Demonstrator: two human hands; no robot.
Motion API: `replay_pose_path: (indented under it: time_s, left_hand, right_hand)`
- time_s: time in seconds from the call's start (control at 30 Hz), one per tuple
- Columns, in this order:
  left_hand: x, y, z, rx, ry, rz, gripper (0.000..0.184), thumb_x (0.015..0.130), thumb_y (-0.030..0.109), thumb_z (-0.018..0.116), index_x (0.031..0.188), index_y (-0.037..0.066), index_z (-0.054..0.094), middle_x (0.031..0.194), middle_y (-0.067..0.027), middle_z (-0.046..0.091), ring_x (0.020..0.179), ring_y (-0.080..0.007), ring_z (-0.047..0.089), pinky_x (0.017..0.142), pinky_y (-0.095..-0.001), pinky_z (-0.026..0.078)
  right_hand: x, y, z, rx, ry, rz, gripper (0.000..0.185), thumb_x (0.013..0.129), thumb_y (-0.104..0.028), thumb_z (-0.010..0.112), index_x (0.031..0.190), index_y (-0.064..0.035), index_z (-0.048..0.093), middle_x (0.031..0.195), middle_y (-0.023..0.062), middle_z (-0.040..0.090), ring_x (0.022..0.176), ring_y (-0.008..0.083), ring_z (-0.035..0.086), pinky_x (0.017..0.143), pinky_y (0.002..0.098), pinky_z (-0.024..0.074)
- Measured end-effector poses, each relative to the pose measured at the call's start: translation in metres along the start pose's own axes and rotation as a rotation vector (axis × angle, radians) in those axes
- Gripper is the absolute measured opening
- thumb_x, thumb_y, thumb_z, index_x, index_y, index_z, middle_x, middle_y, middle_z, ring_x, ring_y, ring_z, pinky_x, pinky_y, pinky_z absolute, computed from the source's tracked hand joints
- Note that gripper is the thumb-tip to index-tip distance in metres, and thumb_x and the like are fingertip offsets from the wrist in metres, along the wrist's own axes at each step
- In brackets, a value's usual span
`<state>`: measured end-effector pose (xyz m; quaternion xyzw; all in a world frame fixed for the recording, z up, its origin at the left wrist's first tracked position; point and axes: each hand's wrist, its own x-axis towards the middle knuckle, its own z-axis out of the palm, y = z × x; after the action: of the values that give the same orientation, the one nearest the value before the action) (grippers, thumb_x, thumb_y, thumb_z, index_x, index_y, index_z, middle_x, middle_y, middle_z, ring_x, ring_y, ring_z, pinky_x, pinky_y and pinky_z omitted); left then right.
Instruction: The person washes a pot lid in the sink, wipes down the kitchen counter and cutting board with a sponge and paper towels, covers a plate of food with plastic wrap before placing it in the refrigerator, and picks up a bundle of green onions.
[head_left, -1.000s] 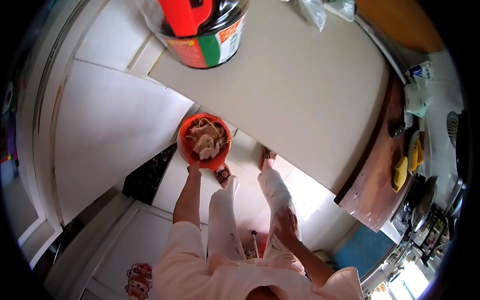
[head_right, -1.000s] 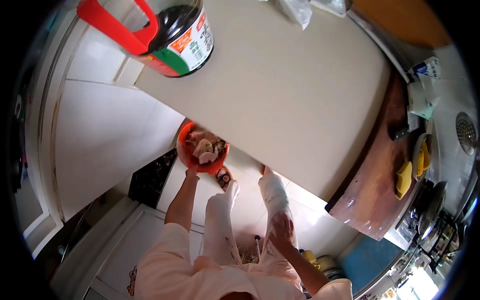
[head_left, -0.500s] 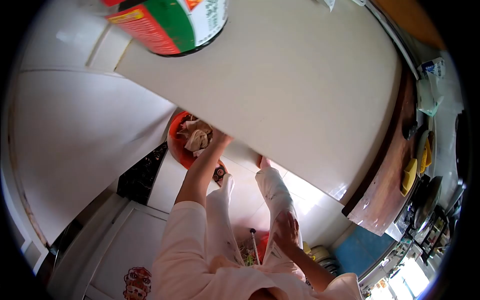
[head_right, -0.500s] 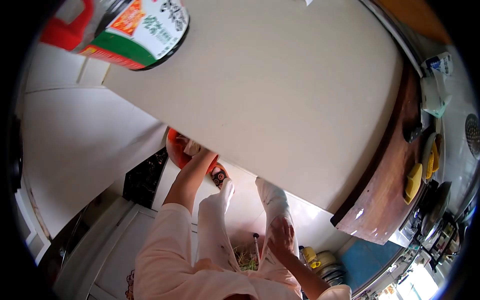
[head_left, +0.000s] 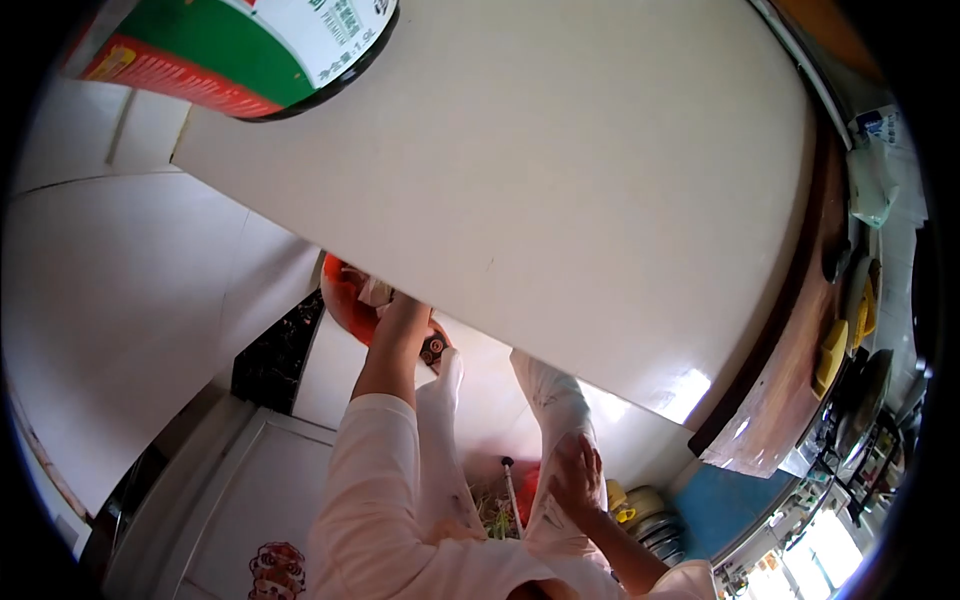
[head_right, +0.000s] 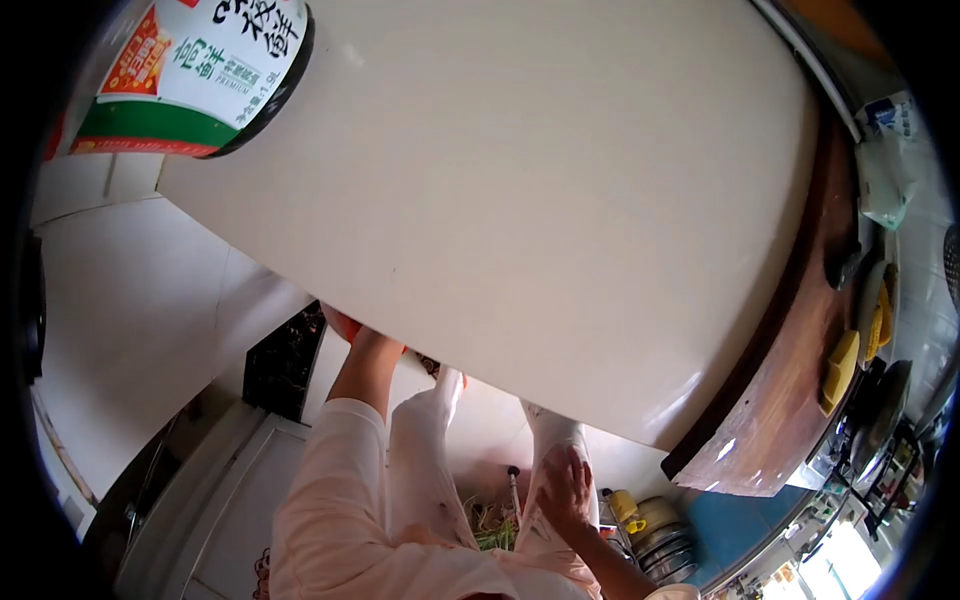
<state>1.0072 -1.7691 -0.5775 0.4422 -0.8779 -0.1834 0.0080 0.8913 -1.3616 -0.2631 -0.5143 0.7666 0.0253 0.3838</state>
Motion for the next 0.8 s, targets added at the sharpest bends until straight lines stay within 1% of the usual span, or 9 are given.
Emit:
replay_pose_path:
  time_s: [0.17, 0.23, 0.3, 0.37, 0.47, 0.57, 0.67, 0.73, 0.8]
  left_hand:
    - [-0.048, -0.017, -0.033, -0.097, 0.086, -0.041, 0.019, 0.076, 0.008, 0.063, 0.095, 0.004, 0.063, 0.091, -0.0102, 0.061, 0.087, -0.026, 0.059, 0.076, -0.0356, 0.047]
    - [-0.08, -0.032, -0.049, -0.159, 0.12, -0.119, 0.018, 0.076, 0.007, 0.063, 0.093, 0.004, 0.064, 0.088, -0.0098, 0.062, 0.084, -0.0254, 0.06, 0.074, -0.0351, 0.048]
    - [-0.117, -0.048, -0.055, -0.305, 0.2, -0.322, 0.016, 0.076, 0.007, 0.063, 0.091, 0.003, 0.065, 0.085, -0.0093, 0.063, 0.082, -0.0249, 0.061, 0.073, -0.0346, 0.048]
    - [-0.159, -0.058, -0.049, -0.564, 0.345, -0.599, 0.011, 0.076, 0.006, 0.063, 0.086, 0.003, 0.065, 0.078, -0.0078, 0.064, 0.076, -0.0229, 0.062, 0.07, -0.0328, 0.049]
    - [-0.21, -0.085, 0.009, -1.288, 0.383, -0.844, 0.007, 0.075, 0.001, 0.06, 0.082, 0.002, 0.062, 0.069, -0.007, 0.062, 0.067, -0.0179, 0.061, 0.064, -0.0307, 0.049]
    - [-0.22, -0.086, 0.037, -0.859, 0.073, -1.084, 0.01, 0.074, 0.0, 0.062, 0.084, 0.003, 0.062, 0.078, -0.0099, 0.063, 0.077, -0.024, 0.062, 0.072, -0.0331, 0.049]
    - [-0.161, -0.042, -0.025, -0.39, 0.405, -0.537, 0.016, 0.073, 0.001, 0.062, 0.089, 0.004, 0.061, 0.092, -0.0141, 0.062, 0.089, -0.0305, 0.058, 0.082, -0.0369, 0.046]
    - [-0.113, -0.017, -0.062, -0.331, 0.431, -0.357, 0.023, 0.073, 0.002, 0.063, 0.096, 0.003, 0.059, 0.103, -0.0165, 0.059, 0.098, -0.0351, 0.053, 0.087, -0.0408, 0.043]
    - [-0.069, -0.006, -0.079, -0.27, 0.379, -0.21, 0.024, 0.074, 0.002, 0.062, 0.097, 0.002, 0.058, 0.102, -0.0161, 0.059, 0.098, -0.035, 0.053, 0.086, -0.0412, 0.043]
  right_hand:
    - [-0.001, -0.002, 0.002, 0.027, 0.004, -0.022, 0.049, 0.064, -0.016, 0.068, 0.111, -0.006, 0.057, 0.13, 0.0179, 0.043, 0.127, 0.0401, 0.031, 0.103, 0.0529, 0.0263]
    - [-0.003, -0.004, 0.005, 0.038, 0.016, -0.045, 0.05, 0.064, -0.016, 0.068, 0.112, -0.006, 0.057, 0.131, 0.0183, 0.042, 0.127, 0.0402, 0.031, 0.103, 0.0529, 0.026]
    - [-0.004, -0.005, 0.008, 0.047, 0.019, -0.056, 0.049, 0.064, -0.016, 0.068, 0.111, -0.0058, 0.057, 0.133, 0.0185, 0.041, 0.127, 0.0402, 0.031, 0.103, 0.0528, 0.0257]
    - [-0.005, -0.008, 0.011, 0.056, 0.005, -0.057, 0.048, 0.065, -0.016, 0.068, 0.111, -0.0052, 0.058, 0.134, 0.0187, 0.04, 0.127, 0.0402, 0.031, 0.103, 0.0527, 0.0254]
    - [-0.003, -0.016, 0.011, 0.035, -0.026, -0.061, 0.046, 0.065, -0.017, 0.067, 0.109, -0.0041, 0.059, 0.135, 0.0186, 0.039, 0.128, 0.0396, 0.03, 0.103, 0.052, 0.0243]
    - [0.0, -0.02, 0.013, 0.033, -0.046, -0.058, 0.044, 0.065, -0.017, 0.067, 0.107, -0.0034, 0.06, 0.135, 0.0181, 0.039, 0.129, 0.0385, 0.029, 0.104, 0.0514, 0.0236]
    - [0.004, -0.026, 0.012, 0.041, -0.075, -0.007, 0.043, 0.065, -0.018, 0.067, 0.106, -0.0037, 0.06, 0.136, 0.0175, 0.038, 0.129, 0.0377, 0.029, 0.104, 0.0509, 0.0231]
    - [0.003, -0.023, 0.018, 0.022, -0.068, -0.003, 0.043, 0.065, -0.018, 0.066, 0.106, -0.0047, 0.06, 0.137, 0.0173, 0.037, 0.129, 0.0375, 0.029, 0.104, 0.0508, 0.0236]
    - [0.002, -0.021, 0.021, 0.021, -0.057, -0.001, 0.043, 0.065, -0.016, 0.066, 0.107, -0.006, 0.059, 0.135, 0.0175, 0.038, 0.129, 0.0377, 0.029, 0.104, 0.0506, 0.0238]
